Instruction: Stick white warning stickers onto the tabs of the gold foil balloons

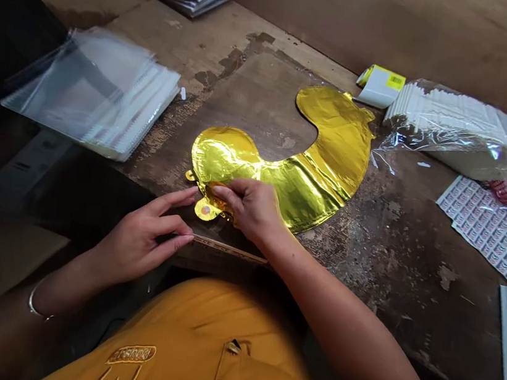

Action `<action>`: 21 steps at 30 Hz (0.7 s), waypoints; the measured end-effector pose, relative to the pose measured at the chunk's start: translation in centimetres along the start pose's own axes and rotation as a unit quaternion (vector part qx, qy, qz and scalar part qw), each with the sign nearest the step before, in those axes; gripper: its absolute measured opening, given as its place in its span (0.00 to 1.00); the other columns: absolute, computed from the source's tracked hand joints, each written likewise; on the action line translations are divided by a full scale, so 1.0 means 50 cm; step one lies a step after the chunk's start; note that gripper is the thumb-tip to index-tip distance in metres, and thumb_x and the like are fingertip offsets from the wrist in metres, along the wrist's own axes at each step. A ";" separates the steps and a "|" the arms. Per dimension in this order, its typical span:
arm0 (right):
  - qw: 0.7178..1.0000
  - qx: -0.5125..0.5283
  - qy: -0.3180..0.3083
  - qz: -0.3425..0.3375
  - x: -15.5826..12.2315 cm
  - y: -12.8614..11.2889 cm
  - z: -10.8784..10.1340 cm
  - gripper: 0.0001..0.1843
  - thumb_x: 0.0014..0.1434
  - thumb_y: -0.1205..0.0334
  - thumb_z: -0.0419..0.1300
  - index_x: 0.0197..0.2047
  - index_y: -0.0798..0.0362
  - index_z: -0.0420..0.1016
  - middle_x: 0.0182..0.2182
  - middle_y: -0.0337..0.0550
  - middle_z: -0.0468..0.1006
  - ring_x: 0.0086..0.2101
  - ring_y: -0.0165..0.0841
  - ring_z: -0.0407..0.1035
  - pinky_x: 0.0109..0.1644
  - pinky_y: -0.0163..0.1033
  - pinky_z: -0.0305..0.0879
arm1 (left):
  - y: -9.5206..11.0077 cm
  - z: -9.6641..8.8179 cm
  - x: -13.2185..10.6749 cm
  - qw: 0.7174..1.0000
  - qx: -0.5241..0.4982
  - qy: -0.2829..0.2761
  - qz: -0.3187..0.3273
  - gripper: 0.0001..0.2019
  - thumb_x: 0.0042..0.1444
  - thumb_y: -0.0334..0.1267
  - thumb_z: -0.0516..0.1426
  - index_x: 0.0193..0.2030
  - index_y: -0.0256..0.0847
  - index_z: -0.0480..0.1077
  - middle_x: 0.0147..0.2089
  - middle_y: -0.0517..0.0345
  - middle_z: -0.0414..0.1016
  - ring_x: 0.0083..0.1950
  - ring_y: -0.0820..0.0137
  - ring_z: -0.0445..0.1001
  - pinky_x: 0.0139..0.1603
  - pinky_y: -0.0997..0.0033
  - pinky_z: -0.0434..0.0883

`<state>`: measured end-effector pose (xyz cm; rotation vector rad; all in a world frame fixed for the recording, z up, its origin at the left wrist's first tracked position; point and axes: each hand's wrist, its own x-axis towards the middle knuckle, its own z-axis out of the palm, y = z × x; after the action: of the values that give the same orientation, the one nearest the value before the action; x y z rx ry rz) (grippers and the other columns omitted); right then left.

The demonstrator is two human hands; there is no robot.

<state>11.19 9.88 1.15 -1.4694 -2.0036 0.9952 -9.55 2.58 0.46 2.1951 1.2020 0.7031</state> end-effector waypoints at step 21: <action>0.993 -0.085 0.049 -0.068 -0.026 -0.006 -0.015 0.20 0.50 0.58 0.63 0.46 0.58 0.70 0.41 0.53 0.76 0.41 0.39 0.69 0.46 0.47 0.67 | -0.027 0.006 0.098 0.977 0.052 -0.121 0.170 0.08 0.59 0.35 0.55 0.30 0.40 0.71 0.43 0.50 0.75 0.52 0.61 0.70 0.54 0.58 0.71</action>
<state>11.97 8.79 1.94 -1.4141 -2.1281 0.6987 -7.82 7.37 0.25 2.5201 0.7653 0.4916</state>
